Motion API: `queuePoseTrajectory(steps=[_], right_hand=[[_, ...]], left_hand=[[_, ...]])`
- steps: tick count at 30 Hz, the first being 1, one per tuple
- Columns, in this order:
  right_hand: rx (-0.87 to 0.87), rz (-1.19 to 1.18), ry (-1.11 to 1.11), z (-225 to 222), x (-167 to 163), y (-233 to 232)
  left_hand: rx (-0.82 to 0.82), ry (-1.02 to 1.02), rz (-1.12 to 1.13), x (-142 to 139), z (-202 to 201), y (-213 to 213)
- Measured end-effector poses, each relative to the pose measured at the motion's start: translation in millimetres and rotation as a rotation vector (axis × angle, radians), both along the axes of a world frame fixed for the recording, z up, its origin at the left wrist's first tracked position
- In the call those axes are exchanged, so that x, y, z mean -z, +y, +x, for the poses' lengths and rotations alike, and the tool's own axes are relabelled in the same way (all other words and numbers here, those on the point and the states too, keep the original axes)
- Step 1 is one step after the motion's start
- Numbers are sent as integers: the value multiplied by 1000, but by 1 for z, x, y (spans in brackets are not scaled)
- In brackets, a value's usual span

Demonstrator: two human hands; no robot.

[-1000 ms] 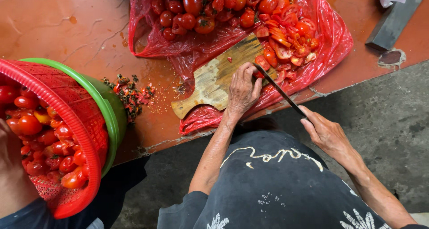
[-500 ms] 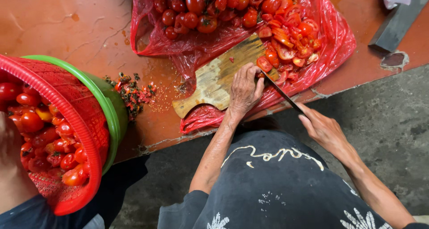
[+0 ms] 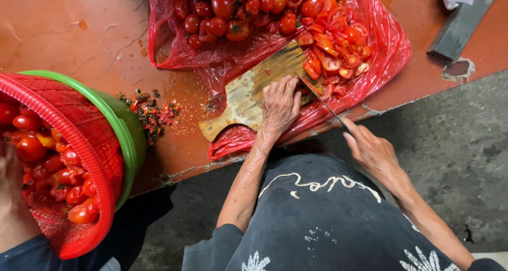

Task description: The person repeatedly picks whole red tomatoes from a red basket and slices them into wedges on a wooden cutting board using a knife. Sliced pieces accumulate on a red plastic sheet beside the board.

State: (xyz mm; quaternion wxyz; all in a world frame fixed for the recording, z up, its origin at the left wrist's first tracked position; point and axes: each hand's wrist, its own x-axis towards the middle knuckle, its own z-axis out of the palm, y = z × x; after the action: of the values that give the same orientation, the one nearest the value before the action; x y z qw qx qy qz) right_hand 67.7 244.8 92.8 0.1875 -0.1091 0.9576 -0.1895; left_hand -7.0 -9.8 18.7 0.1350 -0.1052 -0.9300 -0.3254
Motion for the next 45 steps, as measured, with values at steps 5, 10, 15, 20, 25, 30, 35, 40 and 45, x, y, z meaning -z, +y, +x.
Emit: queuePoseTrajectory(steps=[5,10,15,20,25,30,35,40,45], right_hand=[[-75,-154,191,-44,23,-29],[-71,-89,105,-26,2,-15],[-58,-147,131,-40,16,-31],[-65,-188,146,-46,15,-31],[-45,-141,39,-27,-1,-23],[-31,-197,100,-47,23,-44],[-41,-269,153,-33,15,-23],[-54,-109,-6,-3,9,-4],[44,-123,82,-11,26,3]], left_hand=[[-24,-27,54,-1,-2,4],[-73,25,31,-4,1,9],[-57,-9,58,-4,2,10],[-77,13,68,-5,0,11],[-77,-5,36,-5,1,10],[-68,9,37,7,4,11],[-159,-245,201,24,-28,-10],[-83,191,73,24,-100,-31],[-35,42,-236,20,-147,-10]])
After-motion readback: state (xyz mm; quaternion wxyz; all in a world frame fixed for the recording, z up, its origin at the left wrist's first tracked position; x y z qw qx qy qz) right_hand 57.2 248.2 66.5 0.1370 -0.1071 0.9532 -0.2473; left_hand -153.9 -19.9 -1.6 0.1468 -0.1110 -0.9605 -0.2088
